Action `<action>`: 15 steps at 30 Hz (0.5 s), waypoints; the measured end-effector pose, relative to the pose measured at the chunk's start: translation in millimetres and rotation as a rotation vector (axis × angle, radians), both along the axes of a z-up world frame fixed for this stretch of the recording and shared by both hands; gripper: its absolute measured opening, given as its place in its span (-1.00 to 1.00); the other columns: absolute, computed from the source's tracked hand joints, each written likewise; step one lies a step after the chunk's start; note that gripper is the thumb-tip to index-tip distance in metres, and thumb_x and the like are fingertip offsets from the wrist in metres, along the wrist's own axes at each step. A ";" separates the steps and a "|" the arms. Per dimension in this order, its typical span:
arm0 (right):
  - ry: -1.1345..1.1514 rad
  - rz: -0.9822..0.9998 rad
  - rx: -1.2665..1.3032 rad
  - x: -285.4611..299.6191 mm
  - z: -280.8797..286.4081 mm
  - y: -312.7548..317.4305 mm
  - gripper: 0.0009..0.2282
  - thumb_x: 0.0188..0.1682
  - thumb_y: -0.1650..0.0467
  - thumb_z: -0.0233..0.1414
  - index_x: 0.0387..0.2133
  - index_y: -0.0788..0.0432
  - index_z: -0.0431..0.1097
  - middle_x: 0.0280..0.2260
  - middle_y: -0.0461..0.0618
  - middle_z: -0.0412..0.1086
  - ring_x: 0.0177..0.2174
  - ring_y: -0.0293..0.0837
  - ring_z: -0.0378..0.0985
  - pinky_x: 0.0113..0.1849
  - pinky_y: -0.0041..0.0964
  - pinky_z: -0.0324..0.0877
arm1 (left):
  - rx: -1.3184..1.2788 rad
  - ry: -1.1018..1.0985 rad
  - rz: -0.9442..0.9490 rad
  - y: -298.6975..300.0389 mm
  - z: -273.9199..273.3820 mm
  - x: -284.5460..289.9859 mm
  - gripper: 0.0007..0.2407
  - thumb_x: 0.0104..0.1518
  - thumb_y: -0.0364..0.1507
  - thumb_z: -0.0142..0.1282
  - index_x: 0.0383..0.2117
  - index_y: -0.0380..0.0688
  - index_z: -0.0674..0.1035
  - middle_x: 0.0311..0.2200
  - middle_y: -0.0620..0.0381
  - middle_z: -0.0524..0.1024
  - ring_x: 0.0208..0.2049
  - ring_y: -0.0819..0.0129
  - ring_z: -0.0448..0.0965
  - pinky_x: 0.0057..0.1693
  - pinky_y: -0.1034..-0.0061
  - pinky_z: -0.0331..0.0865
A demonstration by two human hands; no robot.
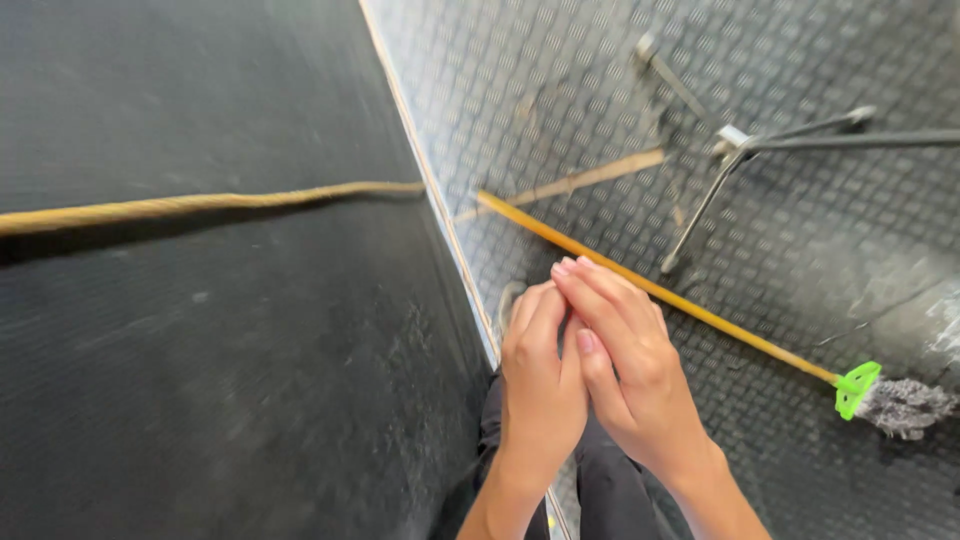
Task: Cleaning a stage floor with a mop and hands, and adjusting stage equipment.
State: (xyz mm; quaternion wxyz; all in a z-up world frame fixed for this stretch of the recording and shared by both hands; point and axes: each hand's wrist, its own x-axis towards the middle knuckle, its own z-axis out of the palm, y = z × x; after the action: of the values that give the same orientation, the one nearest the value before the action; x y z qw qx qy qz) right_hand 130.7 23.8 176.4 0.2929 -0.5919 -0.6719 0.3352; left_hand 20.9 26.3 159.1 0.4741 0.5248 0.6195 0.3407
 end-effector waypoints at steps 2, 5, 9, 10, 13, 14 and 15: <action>0.010 -0.034 0.035 14.2 31.2 -2.8 -0.64 0.05 0.48 -0.12 0.12 0.33 0.34 0.16 0.19 0.36 0.20 0.14 0.38 0.20 -0.04 0.24 | 0.026 -0.019 -0.028 2.1 30.9 14.7 -0.81 0.23 -0.53 -0.04 -0.08 -0.31 0.53 -0.11 -0.06 0.56 -0.05 -0.03 0.53 0.04 0.26 0.41; 0.016 -0.104 0.071 37.1 78.2 -17.4 -0.63 0.06 0.47 -0.12 0.14 0.32 0.34 0.17 0.19 0.35 0.20 0.13 0.38 0.20 -0.06 0.23 | 0.066 -0.065 -0.092 -3.4 75.6 39.3 -0.81 0.22 -0.54 -0.07 -0.10 -0.32 0.53 -0.14 -0.09 0.56 -0.08 -0.04 0.54 0.01 0.25 0.42; 0.019 -0.207 0.107 84.0 130.8 -39.1 -0.63 0.05 0.47 -0.11 0.14 0.28 0.34 0.17 0.18 0.33 0.18 0.12 0.37 0.18 -0.07 0.23 | 0.038 -0.090 -0.228 -15.2 120.4 82.2 -0.84 0.16 -0.55 -0.04 -0.19 -0.33 0.52 -0.31 -0.12 0.52 -0.27 -0.01 0.58 -0.12 0.27 0.44; 0.016 -0.240 0.122 97.0 146.2 -47.8 -0.63 0.05 0.47 -0.11 0.14 0.28 0.34 0.17 0.18 0.33 0.18 0.12 0.37 0.18 -0.07 0.23 | 0.051 -0.091 -0.261 -19.4 133.7 98.1 -0.84 0.16 -0.55 -0.04 -0.19 -0.33 0.52 -0.31 -0.12 0.52 -0.27 -0.01 0.58 -0.12 0.27 0.44; 0.079 -0.353 0.089 136.5 179.8 -74.7 -0.64 0.06 0.47 -0.11 0.14 0.24 0.34 0.17 0.17 0.32 0.14 0.09 0.39 0.14 -0.11 0.28 | 0.113 -0.218 -0.320 -33.5 166.8 144.4 -0.81 0.17 -0.57 -0.04 -0.13 -0.33 0.52 -0.25 -0.10 0.54 -0.25 0.04 0.62 -0.14 0.33 0.47; 0.090 -0.389 0.087 151.7 185.1 -82.3 -0.65 0.07 0.47 -0.11 0.14 0.24 0.34 0.15 0.16 0.32 0.13 0.06 0.40 0.12 -0.13 0.30 | 0.139 -0.229 -0.351 -38.0 173.9 160.3 -0.81 0.17 -0.58 -0.03 -0.12 -0.33 0.53 -0.27 -0.09 0.53 -0.26 0.06 0.62 -0.14 0.33 0.47; 0.098 -0.414 0.076 170.4 191.1 -91.8 -0.65 0.08 0.46 -0.12 0.14 0.23 0.33 0.14 0.15 0.32 0.11 0.04 0.42 0.11 -0.15 0.32 | 0.159 -0.245 -0.370 -45.8 181.1 179.3 -0.80 0.16 -0.59 -0.01 -0.10 -0.32 0.54 -0.28 -0.08 0.53 -0.27 0.08 0.62 -0.13 0.34 0.47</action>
State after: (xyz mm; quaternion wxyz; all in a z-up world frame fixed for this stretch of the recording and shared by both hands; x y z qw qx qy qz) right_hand 301.1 -68.0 367.5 0.4098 -0.6890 -0.5331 0.2706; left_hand 200.2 -19.5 340.2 0.5572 0.6198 0.4220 0.3569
